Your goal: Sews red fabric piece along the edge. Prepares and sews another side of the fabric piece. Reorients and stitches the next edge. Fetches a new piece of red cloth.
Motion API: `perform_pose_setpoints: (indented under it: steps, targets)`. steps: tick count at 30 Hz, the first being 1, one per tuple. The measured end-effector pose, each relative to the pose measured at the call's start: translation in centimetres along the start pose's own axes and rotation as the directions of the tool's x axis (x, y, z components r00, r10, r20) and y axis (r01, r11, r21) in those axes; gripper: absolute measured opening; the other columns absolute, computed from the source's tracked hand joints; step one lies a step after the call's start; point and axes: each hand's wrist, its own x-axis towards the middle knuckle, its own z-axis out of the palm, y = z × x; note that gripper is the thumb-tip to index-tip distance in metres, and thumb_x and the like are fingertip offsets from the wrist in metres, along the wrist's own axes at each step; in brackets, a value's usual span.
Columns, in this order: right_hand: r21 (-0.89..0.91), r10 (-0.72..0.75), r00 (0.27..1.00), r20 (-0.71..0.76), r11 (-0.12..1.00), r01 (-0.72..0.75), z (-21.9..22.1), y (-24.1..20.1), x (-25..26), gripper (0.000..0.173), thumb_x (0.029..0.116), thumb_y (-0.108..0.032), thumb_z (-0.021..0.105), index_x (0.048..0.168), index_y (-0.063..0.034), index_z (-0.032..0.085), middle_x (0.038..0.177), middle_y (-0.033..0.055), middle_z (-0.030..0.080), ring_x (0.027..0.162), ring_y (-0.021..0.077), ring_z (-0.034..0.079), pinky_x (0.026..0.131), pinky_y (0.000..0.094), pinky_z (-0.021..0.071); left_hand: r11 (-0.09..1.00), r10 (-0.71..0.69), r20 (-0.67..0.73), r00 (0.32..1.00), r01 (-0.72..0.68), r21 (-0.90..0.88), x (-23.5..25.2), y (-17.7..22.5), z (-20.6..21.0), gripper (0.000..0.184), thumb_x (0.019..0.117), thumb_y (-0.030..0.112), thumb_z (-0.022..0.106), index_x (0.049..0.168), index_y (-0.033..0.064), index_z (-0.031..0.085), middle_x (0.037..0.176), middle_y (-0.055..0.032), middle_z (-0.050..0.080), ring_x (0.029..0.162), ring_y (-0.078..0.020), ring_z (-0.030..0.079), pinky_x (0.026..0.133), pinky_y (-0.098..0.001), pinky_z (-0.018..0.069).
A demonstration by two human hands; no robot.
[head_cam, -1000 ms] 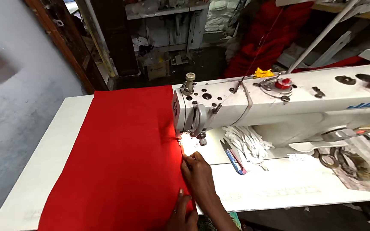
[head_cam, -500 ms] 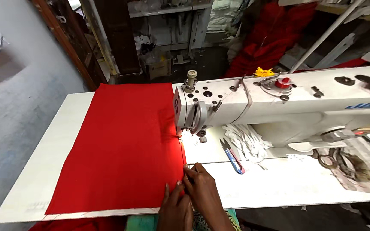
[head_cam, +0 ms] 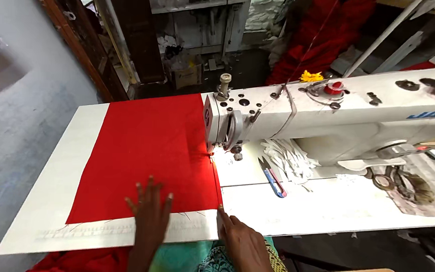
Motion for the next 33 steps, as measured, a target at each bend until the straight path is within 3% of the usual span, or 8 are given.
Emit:
perform_pose_setpoints:
  steps: [2, 7, 10, 12, 16, 21, 28, 33]
  targets:
    - [-0.051, -0.008, 1.0, 0.02, 0.999, 0.009, -0.1, 0.0, 0.1, 0.05, 0.0821, -0.004, 0.072, 0.132, -0.0028, 0.069, 0.071, 0.012, 0.069, 0.053, 0.0259, 0.067, 0.045, 0.0375, 0.0509, 0.99, -0.138, 0.049, 0.989, 0.135, 0.048, 1.1, -2.4, -0.5, 0.069, 0.1055, 0.057, 0.032, 0.151, 0.0097, 0.05, 0.164, -0.0141, 0.035, 0.152, -0.0509, 0.021, 0.107, -0.0869, 0.0027]
    - [-0.003, 0.023, 0.989, 0.147, 1.0, -0.022, -1.2, -0.1, 2.1, 0.041, 0.0918, -0.004, 0.063, 0.132, -0.0017, 0.068, 0.079, 0.0163, 0.072, 0.064, 0.0325, 0.071, 0.056, 0.0436, 0.0551, 0.986, -0.155, 0.128, 0.98, 0.146, 0.077, 3.5, -3.4, -0.8, 0.066, 0.1064, 0.053, 0.039, 0.157, 0.0107, 0.041, 0.168, -0.0137, 0.027, 0.154, -0.0501, 0.016, 0.108, -0.086, 0.0031]
    - [0.048, 0.015, 0.99, 0.138, 0.999, -0.022, -1.0, 0.4, 3.4, 0.027, 0.0941, -0.009, 0.062, 0.117, -0.0012, 0.073, 0.077, 0.0163, 0.071, 0.066, 0.0339, 0.072, 0.057, 0.0461, 0.0551, 0.997, 0.009, 0.029, 1.0, -0.007, -0.08, 5.2, -0.7, 0.4, 0.045, 0.1036, 0.028, 0.058, 0.135, -0.0039, 0.059, 0.145, -0.0283, 0.051, 0.133, -0.0506, 0.049, 0.108, -0.0729, 0.0342]
    - [0.085, 0.01, 0.987, 0.159, 0.996, -0.024, -0.9, 0.6, 4.2, 0.024, 0.0963, -0.012, 0.059, 0.113, -0.0012, 0.072, 0.079, 0.0166, 0.071, 0.07, 0.035, 0.072, 0.061, 0.0478, 0.0554, 0.953, 0.225, 0.035, 0.974, -0.212, -0.217, 5.7, 2.8, 2.0, 0.039, 0.0991, 0.026, 0.066, 0.127, -0.0009, 0.064, 0.136, -0.0237, 0.056, 0.12, -0.0397, 0.06, 0.098, -0.0554, 0.0521]
    - [0.315, -0.062, 0.995, 0.081, 0.949, 0.034, -0.4, 4.2, 3.9, 0.029, 0.0977, -0.012, 0.055, 0.116, -0.004, 0.075, 0.093, 0.0148, 0.074, 0.078, 0.0315, 0.073, 0.069, 0.0495, 0.0594, 0.857, 0.48, 0.129, 0.868, -0.432, -0.282, 5.0, 6.9, 5.4, 0.044, 0.1017, 0.04, 0.057, 0.135, 0.0133, 0.066, 0.15, -0.0045, 0.056, 0.146, -0.0297, 0.044, 0.116, -0.0695, 0.0275]
    - [0.321, 0.301, 0.919, -0.256, 0.923, -0.213, -1.7, 13.1, 2.9, 0.034, 0.0923, -0.008, 0.073, 0.124, 0.0028, 0.067, 0.123, 0.0305, 0.058, 0.092, 0.0439, 0.066, 0.075, 0.0575, 0.0575, 0.847, 0.476, 0.059, 0.878, -0.439, -0.3, 4.5, 6.2, 6.1, 0.044, 0.1012, 0.044, 0.055, 0.131, 0.0157, 0.068, 0.143, 0.003, 0.063, 0.146, -0.0265, 0.046, 0.117, -0.0711, 0.0239]
    - [0.345, 0.305, 0.92, -0.245, 0.915, -0.211, -2.4, 15.9, 6.3, 0.022, 0.1002, -0.015, 0.066, 0.112, 0.0033, 0.071, 0.099, 0.0222, 0.068, 0.082, 0.0368, 0.068, 0.074, 0.0554, 0.0569, 0.851, 0.477, 0.071, 0.876, -0.44, -0.286, 4.6, 6.2, 6.0, 0.045, 0.1016, 0.046, 0.053, 0.129, 0.0147, 0.069, 0.142, 0.0027, 0.064, 0.145, -0.0268, 0.046, 0.118, -0.0695, 0.0231]
    - [0.249, 0.378, 0.85, -0.368, 0.92, -0.301, -4.3, 18.1, 11.4, 0.024, 0.1045, -0.014, 0.057, 0.106, 0.0053, 0.071, 0.086, 0.0261, 0.069, 0.074, 0.0449, 0.067, 0.066, 0.0641, 0.0518, 0.844, 0.485, 0.039, 0.874, -0.455, -0.283, 4.7, 6.1, 6.2, 0.044, 0.1013, 0.048, 0.053, 0.126, 0.0155, 0.071, 0.138, 0.0035, 0.066, 0.142, -0.0272, 0.05, 0.117, -0.069, 0.0254]
